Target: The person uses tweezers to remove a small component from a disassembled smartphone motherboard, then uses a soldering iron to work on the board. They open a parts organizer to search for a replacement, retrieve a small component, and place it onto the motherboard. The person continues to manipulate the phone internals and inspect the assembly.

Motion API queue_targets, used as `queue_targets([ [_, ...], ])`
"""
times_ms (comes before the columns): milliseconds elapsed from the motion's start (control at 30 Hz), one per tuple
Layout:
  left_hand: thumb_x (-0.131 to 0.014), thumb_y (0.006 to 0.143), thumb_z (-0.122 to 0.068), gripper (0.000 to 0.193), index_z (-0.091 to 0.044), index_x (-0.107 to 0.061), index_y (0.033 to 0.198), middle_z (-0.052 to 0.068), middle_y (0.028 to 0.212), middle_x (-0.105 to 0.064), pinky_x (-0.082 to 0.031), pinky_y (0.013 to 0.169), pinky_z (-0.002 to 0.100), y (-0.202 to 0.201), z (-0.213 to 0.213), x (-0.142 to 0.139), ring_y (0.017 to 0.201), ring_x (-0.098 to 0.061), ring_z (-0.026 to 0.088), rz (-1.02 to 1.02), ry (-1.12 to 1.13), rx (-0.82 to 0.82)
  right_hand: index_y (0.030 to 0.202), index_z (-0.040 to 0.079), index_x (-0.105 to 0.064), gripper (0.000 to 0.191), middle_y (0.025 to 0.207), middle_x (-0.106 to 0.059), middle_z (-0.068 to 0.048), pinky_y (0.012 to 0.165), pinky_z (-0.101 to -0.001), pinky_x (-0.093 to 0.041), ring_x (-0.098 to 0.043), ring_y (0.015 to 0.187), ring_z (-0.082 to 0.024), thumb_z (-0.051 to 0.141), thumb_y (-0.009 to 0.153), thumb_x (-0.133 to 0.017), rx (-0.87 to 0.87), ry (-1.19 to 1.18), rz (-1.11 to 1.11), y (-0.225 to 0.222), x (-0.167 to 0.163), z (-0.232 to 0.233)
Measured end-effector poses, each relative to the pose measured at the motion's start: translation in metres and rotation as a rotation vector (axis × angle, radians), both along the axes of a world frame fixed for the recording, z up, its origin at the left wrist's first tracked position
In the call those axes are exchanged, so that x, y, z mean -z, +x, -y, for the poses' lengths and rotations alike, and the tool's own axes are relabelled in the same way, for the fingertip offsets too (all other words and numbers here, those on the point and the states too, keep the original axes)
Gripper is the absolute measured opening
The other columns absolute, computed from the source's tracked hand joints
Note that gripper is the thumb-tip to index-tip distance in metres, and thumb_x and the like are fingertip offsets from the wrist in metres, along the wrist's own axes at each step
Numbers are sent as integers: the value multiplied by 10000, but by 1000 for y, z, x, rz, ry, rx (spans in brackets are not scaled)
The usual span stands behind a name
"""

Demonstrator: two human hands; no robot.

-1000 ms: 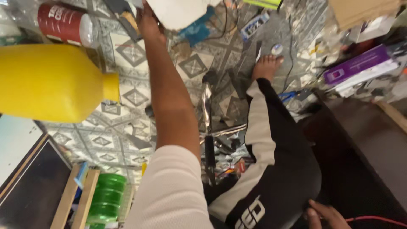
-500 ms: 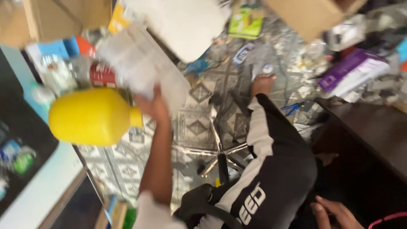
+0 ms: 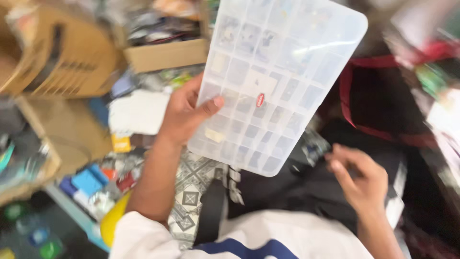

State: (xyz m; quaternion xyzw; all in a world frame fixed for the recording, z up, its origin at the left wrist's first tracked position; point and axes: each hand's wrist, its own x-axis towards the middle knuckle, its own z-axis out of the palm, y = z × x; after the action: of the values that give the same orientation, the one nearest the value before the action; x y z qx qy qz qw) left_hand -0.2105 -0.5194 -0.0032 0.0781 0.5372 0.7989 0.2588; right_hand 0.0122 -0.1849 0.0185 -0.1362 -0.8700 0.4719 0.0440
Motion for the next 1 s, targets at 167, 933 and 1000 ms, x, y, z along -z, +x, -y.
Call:
queue_targets([
  [167, -771, 934, -182, 465, 53, -666, 1323, 98, 1182, -753, -580, 929, 311, 37, -135, -70, 1036, -708, 146, -33, -61, 541, 1726, 100, -188, 883, 1413, -603, -205, 900, -354, -623, -720, 1076, -273, 374, 1052, -690, 216, -682, -374, 104, -59, -50],
  [933, -744, 903, -533, 457, -83, -815, 930, 65, 835, -775, -555, 744, 330, 284, -313, 23, 791, -718, 154, -711, -674, 1268, 1195, 84, -689, 514, 1253, -639, -174, 892, -423, -557, -625, 1130, -311, 348, 799, -881, 652, 882, 164, 407, -51, 90],
  [1000, -719, 952, -555, 528, -37, -786, 877, 107, 785, -713, -528, 653, 360, 285, -311, 34, 668, -648, 176, -700, -718, 1259, 1198, 114, -696, 439, 1217, -671, -124, 888, -404, -562, -650, 1133, -284, 387, 884, -836, 393, 955, 107, 396, -47, 89],
])
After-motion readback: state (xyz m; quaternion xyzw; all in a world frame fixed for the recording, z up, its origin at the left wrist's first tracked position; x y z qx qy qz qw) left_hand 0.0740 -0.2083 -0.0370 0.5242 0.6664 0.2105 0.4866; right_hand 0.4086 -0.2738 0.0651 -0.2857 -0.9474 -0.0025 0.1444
